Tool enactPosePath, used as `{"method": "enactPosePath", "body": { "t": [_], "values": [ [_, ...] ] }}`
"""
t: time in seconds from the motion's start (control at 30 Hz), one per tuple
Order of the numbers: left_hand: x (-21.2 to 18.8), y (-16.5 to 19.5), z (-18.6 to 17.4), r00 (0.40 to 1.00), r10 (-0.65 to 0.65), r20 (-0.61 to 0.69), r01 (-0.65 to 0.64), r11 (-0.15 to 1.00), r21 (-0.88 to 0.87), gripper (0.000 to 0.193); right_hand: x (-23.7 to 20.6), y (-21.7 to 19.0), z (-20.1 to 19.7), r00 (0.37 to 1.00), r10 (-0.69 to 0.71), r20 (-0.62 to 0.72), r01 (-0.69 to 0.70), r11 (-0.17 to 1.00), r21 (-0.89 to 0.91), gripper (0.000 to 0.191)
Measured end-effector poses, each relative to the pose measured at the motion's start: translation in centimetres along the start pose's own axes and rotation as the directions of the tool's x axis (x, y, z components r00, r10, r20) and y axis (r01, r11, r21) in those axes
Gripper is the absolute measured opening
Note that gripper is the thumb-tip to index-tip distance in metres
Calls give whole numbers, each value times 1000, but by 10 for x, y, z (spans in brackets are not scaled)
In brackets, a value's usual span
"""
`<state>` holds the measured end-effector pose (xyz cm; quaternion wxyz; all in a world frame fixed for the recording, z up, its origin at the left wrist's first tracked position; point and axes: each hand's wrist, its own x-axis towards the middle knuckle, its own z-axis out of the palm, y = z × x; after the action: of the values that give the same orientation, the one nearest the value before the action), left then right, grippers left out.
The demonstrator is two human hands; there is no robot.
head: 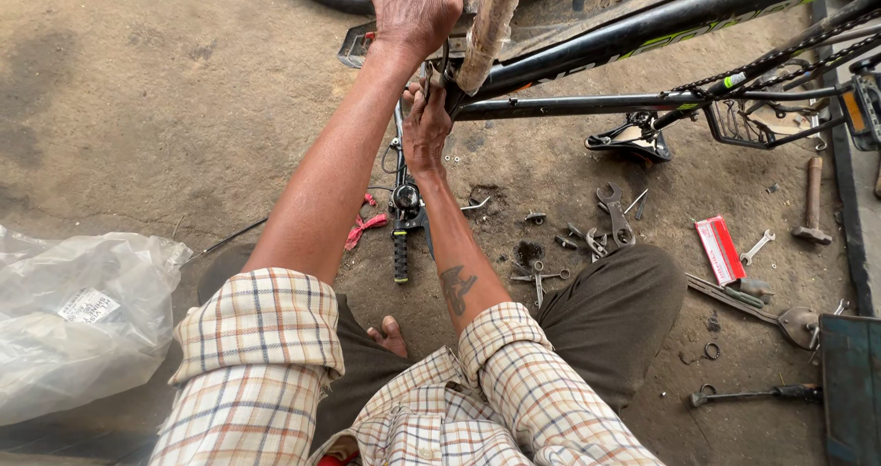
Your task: The person uses a wrench to tighten bolts on the bicycle's front fork and handlebar stem. They then remove the pedal, inspect it, and use a hammer to tap it before reattaching it to the crank arm.
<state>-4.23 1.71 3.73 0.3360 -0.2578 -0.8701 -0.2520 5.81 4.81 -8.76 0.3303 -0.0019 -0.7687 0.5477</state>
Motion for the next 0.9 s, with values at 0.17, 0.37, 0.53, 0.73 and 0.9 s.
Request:
{"method": "enactPosePath", "body": {
  "t": [0.17, 0.37, 0.53, 0.73, 0.9],
  "values": [
    [4, 0, -1, 996, -21, 88, 16, 998, 58, 27, 5, -8, 1, 1000, -19, 12, 19, 1000, -24, 29],
    [3, 3, -3, 986, -121, 112, 128, 990, -58, 29, 24, -17, 7, 997, -52, -58, 47, 995, -84, 31],
    [2, 5, -3, 981, -192, 11, 192, 973, -126, 32, 37, -20, 14, 967, 227, -114, -225, 974, 29, 35],
    [0, 3, -1, 989, -147, 35, 150, 984, -94, 32, 37, -27, 13, 987, 113, -112, -107, 993, 59, 31],
    [1, 3, -1, 984, -174, 32, 177, 977, -118, 33, 24, -36, 7, 980, -191, -62, 185, 979, -91, 38]
  ]
}}
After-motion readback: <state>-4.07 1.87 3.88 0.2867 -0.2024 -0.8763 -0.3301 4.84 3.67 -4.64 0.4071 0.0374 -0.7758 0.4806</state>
